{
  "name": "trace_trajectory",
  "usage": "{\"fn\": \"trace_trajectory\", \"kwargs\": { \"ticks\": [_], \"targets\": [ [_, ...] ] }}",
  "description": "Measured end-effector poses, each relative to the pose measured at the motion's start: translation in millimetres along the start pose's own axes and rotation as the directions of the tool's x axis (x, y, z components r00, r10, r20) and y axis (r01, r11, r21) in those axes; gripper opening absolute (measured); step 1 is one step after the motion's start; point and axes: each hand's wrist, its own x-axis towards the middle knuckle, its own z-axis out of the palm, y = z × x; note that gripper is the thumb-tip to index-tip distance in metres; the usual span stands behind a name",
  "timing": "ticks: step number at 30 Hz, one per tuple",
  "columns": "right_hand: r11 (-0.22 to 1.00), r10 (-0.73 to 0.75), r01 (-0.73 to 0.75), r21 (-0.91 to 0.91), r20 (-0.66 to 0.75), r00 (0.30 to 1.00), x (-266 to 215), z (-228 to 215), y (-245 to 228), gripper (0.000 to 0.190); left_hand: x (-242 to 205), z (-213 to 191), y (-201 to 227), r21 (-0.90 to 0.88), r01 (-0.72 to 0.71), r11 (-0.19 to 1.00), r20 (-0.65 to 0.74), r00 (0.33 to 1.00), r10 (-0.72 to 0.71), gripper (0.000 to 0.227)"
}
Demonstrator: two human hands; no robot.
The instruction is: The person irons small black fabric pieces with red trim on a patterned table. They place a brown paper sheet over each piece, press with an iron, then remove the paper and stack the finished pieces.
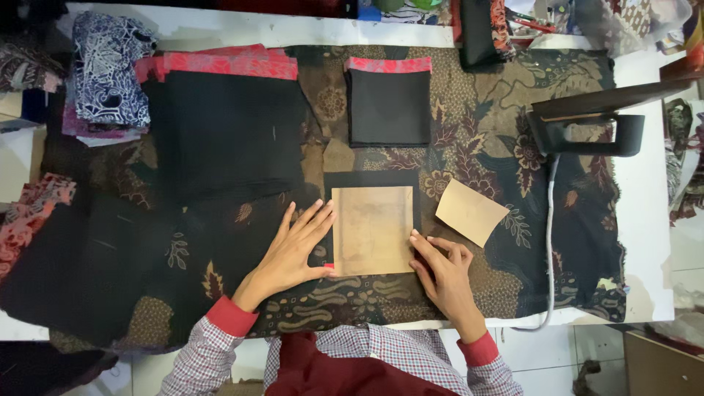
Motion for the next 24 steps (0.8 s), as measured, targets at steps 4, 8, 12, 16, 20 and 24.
{"fn": "trace_trajectory", "kwargs": {
  "ticks": [4,8,12,16,20,24],
  "targets": [
    [1.0,0.03,-0.03,-0.008,0.013,0.999,-0.7,1.3,0.6,0.049,-1.4,-3.8,1.8,0.014,-0.015,1.0,-0.005,1.0,0.015,0.112],
    [0.999,0.038,-0.037,-0.022,0.033,0.999,-1.3,0.5,0.2,0.047,2.1,-8.0,6.1,0.001,0.007,1.0,0.0,1.0,-0.007,0.107],
    [0.997,0.017,-0.013,-0.071,0.046,0.999,0.1,-0.1,-1.3,0.045,9.5,-10.2,11.3,0.065,0.006,0.998,-0.044,0.999,-0.003,0.097],
    [0.993,0.017,-0.011,-0.115,0.048,0.999,0.1,-0.5,-4.2,0.043,27.8,-4.3,14.7,0.208,-0.107,0.972,0.063,0.993,0.096,0.089],
    [0.99,0.036,-0.03,-0.138,0.04,0.999,2.0,-0.5,-9.2,0.042,65.9,17.3,29.2,0.115,-0.262,0.958,0.146,0.959,0.245,0.081],
    [0.988,0.112,-0.117,-0.097,-0.051,0.992,-1.1,1.5,-22.0,0.046,89.9,35.2,55.5,0.119,-0.309,0.944,0.184,0.941,0.284,0.083]
  ]
}}
